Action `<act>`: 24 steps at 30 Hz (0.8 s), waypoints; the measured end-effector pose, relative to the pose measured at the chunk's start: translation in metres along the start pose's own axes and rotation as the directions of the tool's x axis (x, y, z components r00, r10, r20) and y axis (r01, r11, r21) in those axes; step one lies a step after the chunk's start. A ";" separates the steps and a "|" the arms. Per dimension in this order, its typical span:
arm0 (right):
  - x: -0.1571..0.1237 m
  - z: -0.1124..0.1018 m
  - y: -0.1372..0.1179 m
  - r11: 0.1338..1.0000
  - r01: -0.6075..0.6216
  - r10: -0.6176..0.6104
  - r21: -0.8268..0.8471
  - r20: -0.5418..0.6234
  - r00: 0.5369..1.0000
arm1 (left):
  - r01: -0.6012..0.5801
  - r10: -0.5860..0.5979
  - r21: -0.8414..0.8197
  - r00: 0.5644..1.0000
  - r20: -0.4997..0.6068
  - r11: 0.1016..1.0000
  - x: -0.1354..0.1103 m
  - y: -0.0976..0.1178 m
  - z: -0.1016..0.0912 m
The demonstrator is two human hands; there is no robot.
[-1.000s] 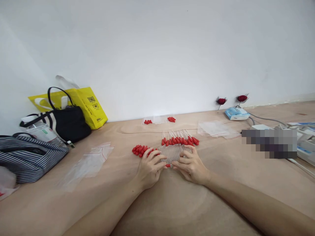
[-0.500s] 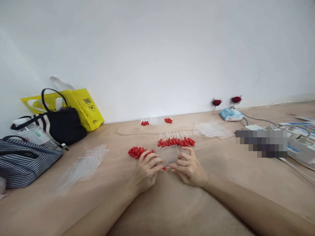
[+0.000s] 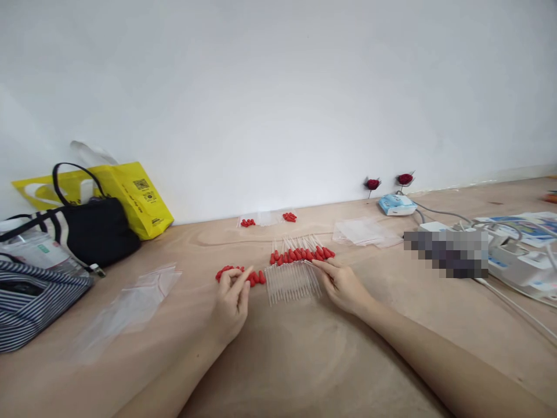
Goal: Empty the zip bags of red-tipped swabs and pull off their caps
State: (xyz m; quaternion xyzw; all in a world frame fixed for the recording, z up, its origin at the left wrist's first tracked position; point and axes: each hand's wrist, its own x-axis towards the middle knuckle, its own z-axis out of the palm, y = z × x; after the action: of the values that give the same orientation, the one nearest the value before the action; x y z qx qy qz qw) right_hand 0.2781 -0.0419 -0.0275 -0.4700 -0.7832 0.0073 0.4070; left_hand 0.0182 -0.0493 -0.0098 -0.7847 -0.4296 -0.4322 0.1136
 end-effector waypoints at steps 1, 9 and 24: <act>0.000 0.000 0.000 1.000 -0.006 0.006 0.003 0.002 1.000 | 0.053 -0.053 0.016 0.999 -0.002 0.998 0.002 -0.004 -0.003; 0.015 0.007 -0.004 0.983 0.179 -0.183 -0.049 -0.109 0.977 | 0.466 -0.457 -0.048 0.881 0.125 0.884 0.024 -0.043 -0.031; 0.023 0.034 -0.011 0.918 0.289 -0.300 -0.272 0.002 0.954 | 0.331 -0.398 0.222 0.795 0.458 0.917 0.043 -0.082 -0.022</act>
State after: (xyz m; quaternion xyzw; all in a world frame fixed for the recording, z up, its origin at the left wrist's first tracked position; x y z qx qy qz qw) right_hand 0.2430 -0.0183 -0.0310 -0.3978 -0.8305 -0.1696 0.3512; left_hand -0.0469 0.0124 0.0211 -0.7619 -0.6145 -0.2018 -0.0345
